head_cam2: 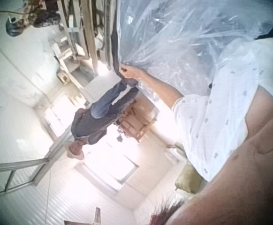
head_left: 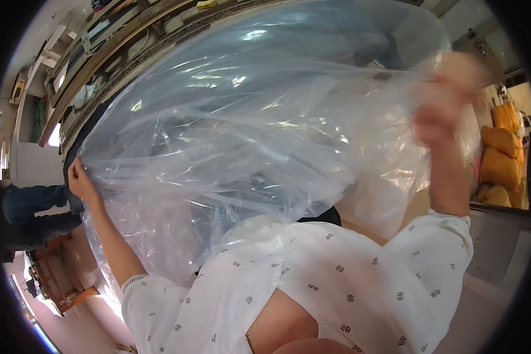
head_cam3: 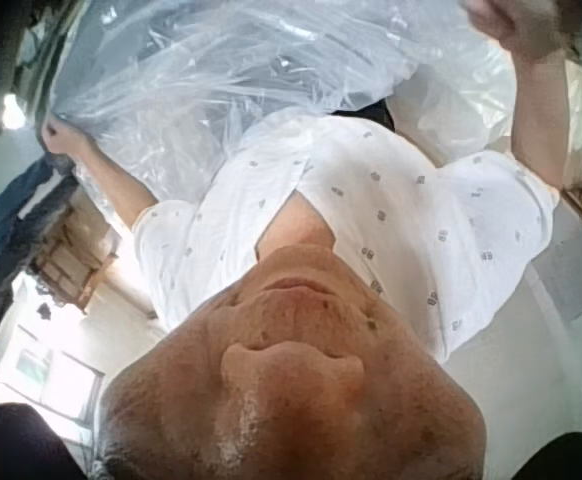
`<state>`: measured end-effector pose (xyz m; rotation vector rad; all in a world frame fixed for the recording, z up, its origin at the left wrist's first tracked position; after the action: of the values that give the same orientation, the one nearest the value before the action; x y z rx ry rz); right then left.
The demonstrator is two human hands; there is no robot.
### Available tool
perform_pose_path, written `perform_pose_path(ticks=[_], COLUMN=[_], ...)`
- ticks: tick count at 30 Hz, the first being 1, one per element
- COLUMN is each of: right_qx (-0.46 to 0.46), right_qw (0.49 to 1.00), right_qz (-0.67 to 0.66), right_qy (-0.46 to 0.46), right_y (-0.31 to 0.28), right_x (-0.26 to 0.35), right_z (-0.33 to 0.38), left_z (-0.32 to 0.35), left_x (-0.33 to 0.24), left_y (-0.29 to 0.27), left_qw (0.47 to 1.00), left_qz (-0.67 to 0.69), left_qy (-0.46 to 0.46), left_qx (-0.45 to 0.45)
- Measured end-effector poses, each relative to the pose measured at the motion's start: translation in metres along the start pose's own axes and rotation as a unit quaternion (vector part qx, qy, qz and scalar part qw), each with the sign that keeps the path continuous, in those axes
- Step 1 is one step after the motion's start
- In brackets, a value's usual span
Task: The recorder is wrapping a large, curved industrial component with a large plastic sheet.
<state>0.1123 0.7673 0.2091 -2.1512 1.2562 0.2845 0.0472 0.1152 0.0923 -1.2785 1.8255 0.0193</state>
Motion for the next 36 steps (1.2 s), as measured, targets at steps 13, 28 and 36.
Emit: perform_pose_path(ticks=[13, 28, 36], right_qx=[0.064, 0.349, 0.273], right_qw=[0.986, 0.844, 0.876], right_qz=[-0.043, -0.031, -0.078], right_qy=[0.146, 0.406, 0.391], right_y=[0.199, 0.320, 0.309], right_x=[-0.052, -0.065, -0.044], right_z=[0.030, 0.072, 0.065], left_z=[0.013, 0.002, 0.040], left_x=[0.049, 0.084, 0.020], left_y=[-0.004, -0.034, -0.119], left_qw=[0.998, 1.000, 0.996], left_qz=[-0.033, 0.017, -0.001], left_qy=[0.025, -0.010, -0.080], left_qx=[0.040, 0.012, -0.042])
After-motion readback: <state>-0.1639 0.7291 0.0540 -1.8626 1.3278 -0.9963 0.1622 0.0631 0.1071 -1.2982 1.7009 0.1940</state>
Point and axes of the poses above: each hand's wrist, its own z-axis away from the middle knuckle, its own y-axis out of the palm, x = y × z, the point moved 4 cm from there along -z, towards the middle knuckle, and after that the axes turned 14 degrees about z, right-handed, at the moved point
